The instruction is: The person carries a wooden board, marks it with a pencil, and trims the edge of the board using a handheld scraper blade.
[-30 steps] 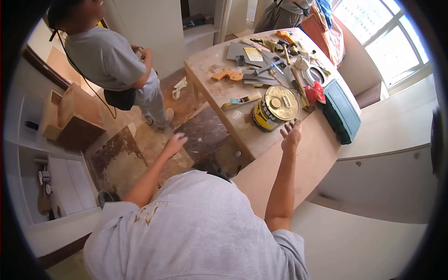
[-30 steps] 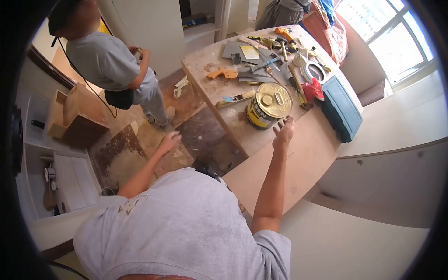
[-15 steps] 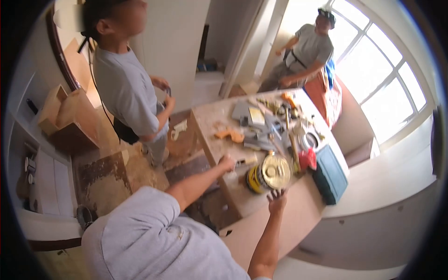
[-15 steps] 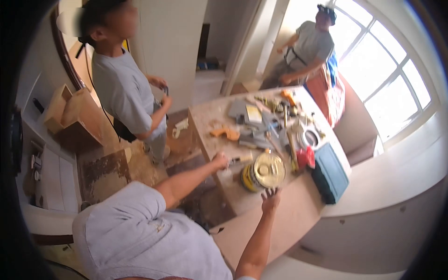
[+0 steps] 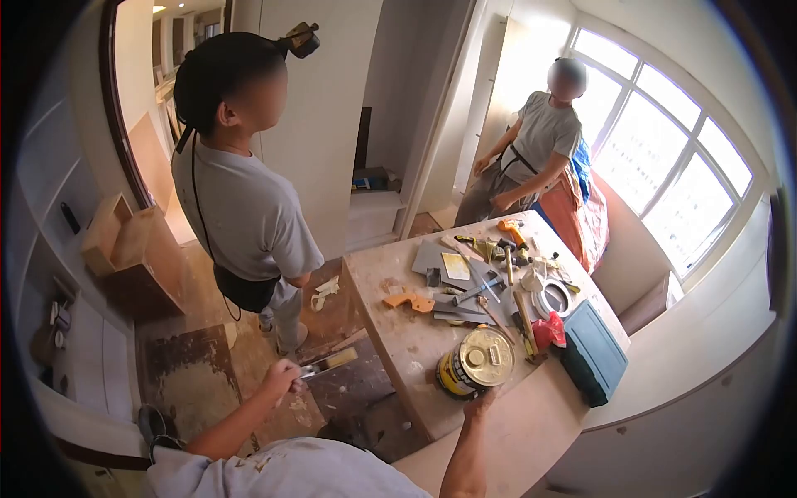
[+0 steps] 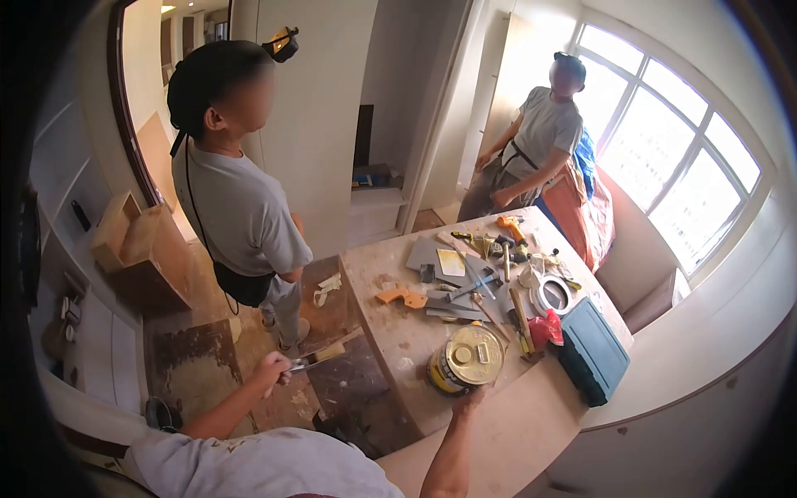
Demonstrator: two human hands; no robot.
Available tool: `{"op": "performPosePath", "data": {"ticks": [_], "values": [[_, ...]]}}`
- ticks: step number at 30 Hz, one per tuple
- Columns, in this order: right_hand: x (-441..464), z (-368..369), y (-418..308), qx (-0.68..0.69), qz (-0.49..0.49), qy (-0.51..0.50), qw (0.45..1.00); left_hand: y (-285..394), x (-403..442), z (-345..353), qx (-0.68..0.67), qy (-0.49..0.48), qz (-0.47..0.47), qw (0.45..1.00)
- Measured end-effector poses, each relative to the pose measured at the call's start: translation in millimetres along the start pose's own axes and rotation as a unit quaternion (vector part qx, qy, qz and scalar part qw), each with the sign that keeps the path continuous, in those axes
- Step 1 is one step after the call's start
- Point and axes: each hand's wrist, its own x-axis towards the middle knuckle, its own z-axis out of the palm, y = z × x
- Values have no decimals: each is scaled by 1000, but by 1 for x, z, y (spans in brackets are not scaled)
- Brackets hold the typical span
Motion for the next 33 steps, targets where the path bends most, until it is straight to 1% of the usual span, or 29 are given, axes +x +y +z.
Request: {"op": "performPosePath", "data": {"ticks": [1, 2, 4, 5, 7, 8, 9, 11, 12, 13, 14, 15, 16, 18, 20, 22, 24, 25, 27, 28, 29, 30, 31, 32, 33], "values": [[-8, 10, -3, -19, 37, 18, 999, -11, -5, -18, -5, 19, 3, 1000], [-11, 18, 5, -18, 37, 18, 999, -16, -11, -28, -4, 19, 4, 1000], [-11, 26, 22, 16, 39, 68, 997, -20, -26, -40, -21, 91, -10, 996], [-5, 22, 33, 15, 40, 68, 997, -26, -28, -41, -22, 92, -12, 995], [18, 10, 69, 21, -72, 10, 997, -33, -29, -46, -54, 108, 0, 993], [29, 7, 82, 14, -97, 21, 995, -33, -29, -46, -53, 109, -1, 993], [25, 17, 83, 14, -96, 21, 995, -33, -29, -42, -53, 103, 5, 993], [17, 43, 88, 108, -18, 0, 994, -27, -30, -35, -54, 96, 11, 994], [34, 40, 111, 49, -54, 3, 997, -22, -30, -31, -45, 85, 5, 995], [18, 62, 108, 63, -28, 26, 997, -20, -31, -27, -34, 74, -1, 997], [22, 72, 120, 64, -12, 46, 997, -21, -30, -24, -34, 73, -1, 997], [28, 77, 132, 64, 4, 66, 996, -23, -29, -21, -27, 53, 3, 998], [18, 89, 128, 65, 3, 65, 996, -23, -28, -18, -19, 31, 9, 999], [1, 113, 113, 30, 16, 81, 996, -22, -32, -9, -2, 19, 12, 1000], [-13, 123, 99, 16, 23, 77, 997, -20, -39, -1, 19, -5, 8, 1000], [-10, 121, 99, 2, 29, 71, 997, -19, -45, 7, 46, -23, 14, 999], [-14, 106, 99, -65, 73, 11, 995, -16, -52, 15, 76, -51, 6, 996], [-16, 96, 98, -61, 73, 12, 995, -15, -54, 18, 79, -52, 8, 995], [-19, 79, 91, -143, 149, 32, 978, -12, -57, 27, 127, -99, 12, 987], [-36, 71, 80, -169, 84, -4, 982, -6, -62, 34, 143, -109, 26, 983], [-53, 65, 62, -171, 80, -4, 982, -4, -62, 39, 139, -112, 28, 984], [-69, 58, 43, -285, 10, -132, 949, -3, -62, 43, 157, -135, 34, 978], [-90, 53, 24, -390, -57, -255, 883, -3, -62, 47, 175, -158, 38, 971], [-127, 64, -5, -392, -56, -254, 882, -3, -62, 53, 173, -159, 37, 971], [-172, 84, -39, -532, -157, -318, 769, -2, -63, 60, 182, -187, 51, 964]]}}
